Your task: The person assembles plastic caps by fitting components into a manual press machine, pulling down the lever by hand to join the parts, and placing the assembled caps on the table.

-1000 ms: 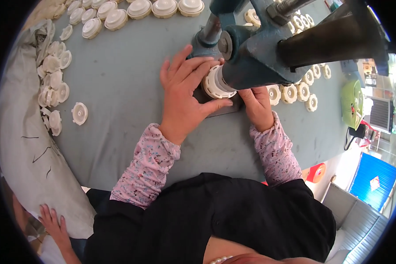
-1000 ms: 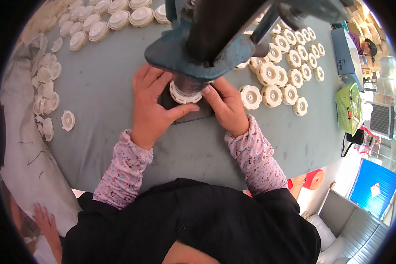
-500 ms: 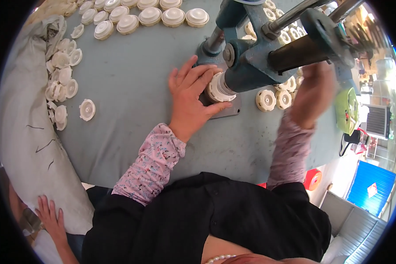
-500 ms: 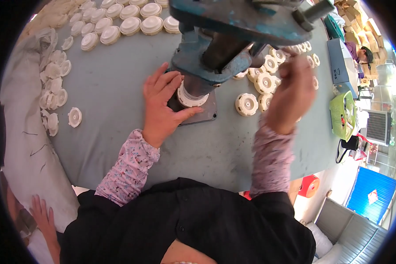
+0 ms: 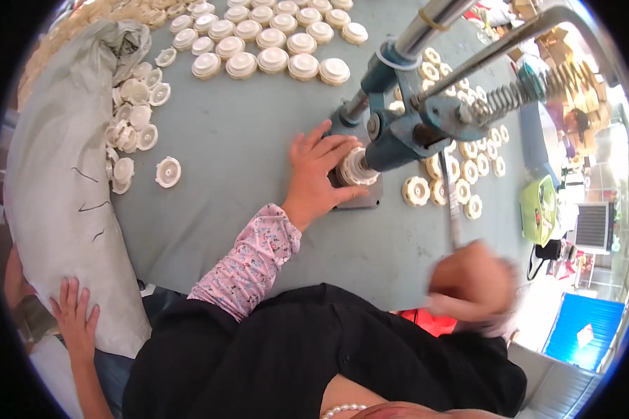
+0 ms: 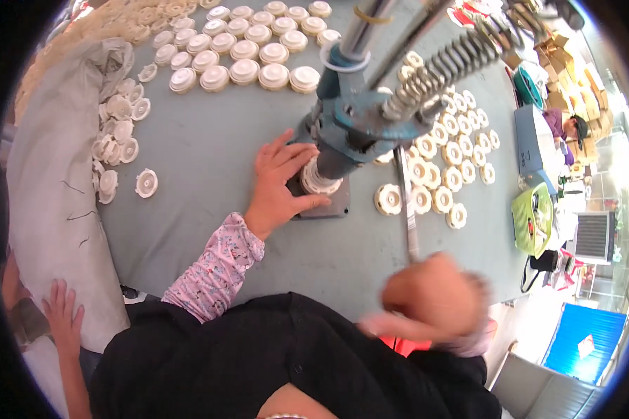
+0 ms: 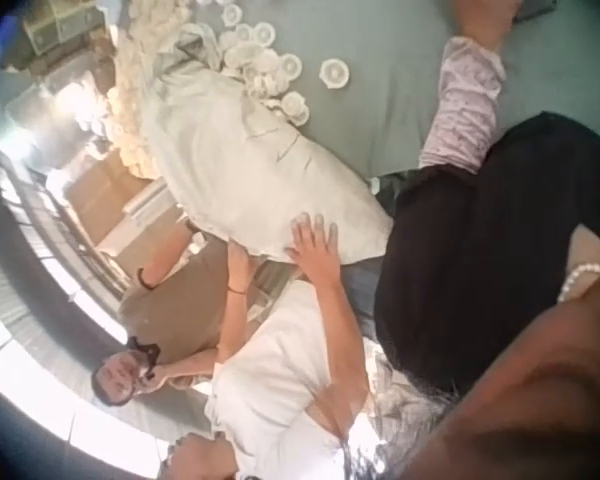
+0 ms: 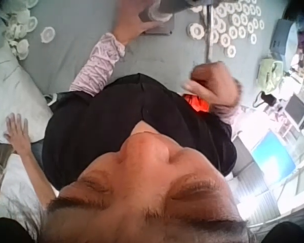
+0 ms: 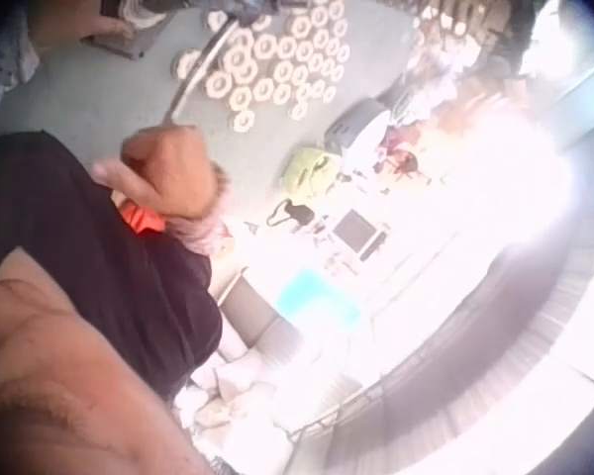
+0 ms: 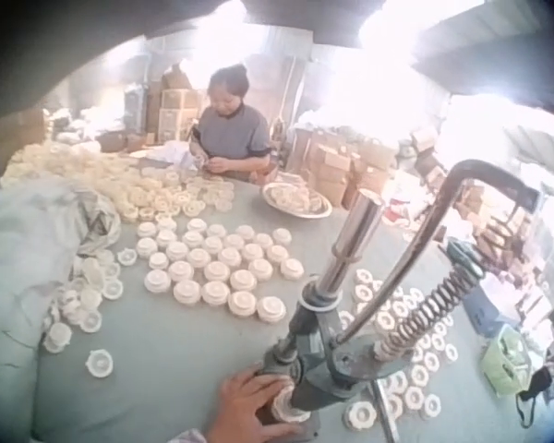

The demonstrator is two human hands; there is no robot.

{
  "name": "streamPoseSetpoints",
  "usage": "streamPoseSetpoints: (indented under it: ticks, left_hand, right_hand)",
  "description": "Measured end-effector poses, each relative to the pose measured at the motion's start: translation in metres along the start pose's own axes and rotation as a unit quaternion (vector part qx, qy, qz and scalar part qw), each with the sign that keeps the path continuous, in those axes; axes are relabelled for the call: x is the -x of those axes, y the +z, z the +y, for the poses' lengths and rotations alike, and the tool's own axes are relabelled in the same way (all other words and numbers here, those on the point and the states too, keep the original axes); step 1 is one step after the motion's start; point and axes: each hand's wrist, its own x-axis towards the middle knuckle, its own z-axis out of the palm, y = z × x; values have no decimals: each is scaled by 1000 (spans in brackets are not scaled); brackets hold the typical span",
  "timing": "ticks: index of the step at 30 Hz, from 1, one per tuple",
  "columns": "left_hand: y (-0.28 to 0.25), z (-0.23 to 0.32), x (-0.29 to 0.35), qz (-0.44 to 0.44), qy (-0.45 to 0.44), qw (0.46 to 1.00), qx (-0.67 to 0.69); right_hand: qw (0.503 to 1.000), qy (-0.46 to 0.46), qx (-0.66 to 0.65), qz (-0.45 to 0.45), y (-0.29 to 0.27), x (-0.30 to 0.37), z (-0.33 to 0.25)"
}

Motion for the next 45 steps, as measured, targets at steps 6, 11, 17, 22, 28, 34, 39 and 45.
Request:
streamPoseSetpoints:
  ticks: [6,11,17,22,28,34,39,45]
  left_hand:
    - [-20,-32,-60,-30,-56,940,336]
    - [-23,-32,-79,-104,-45,979,166]
    - [-3,-3,-36,-88,29,990,110]
    - [16,-8,-16,-84,4,991,102]
    - [16,8,-7,-54,-37,997,30]
    - [-4,1,-25,9,-38,976,214]
    - [-30,-59,-90,64,28,990,126]
    - [22,-86,-138,41,103,948,-299]
  right_hand:
    - [900,-36,141,412,114,-46,62]
    - [913,-28,105,392,99,-39,46]
    - [914,-8,108,391,102,-37,42]
    - [920,-7,100,378,100,-38,40]
    - [925,1,102,366,97,-43,37]
    - [875,-11,219,431,131,-81,100]
    - [901,-41,158,401,117,-73,83]
    - [681,-490,-466,281,74,-10,36]
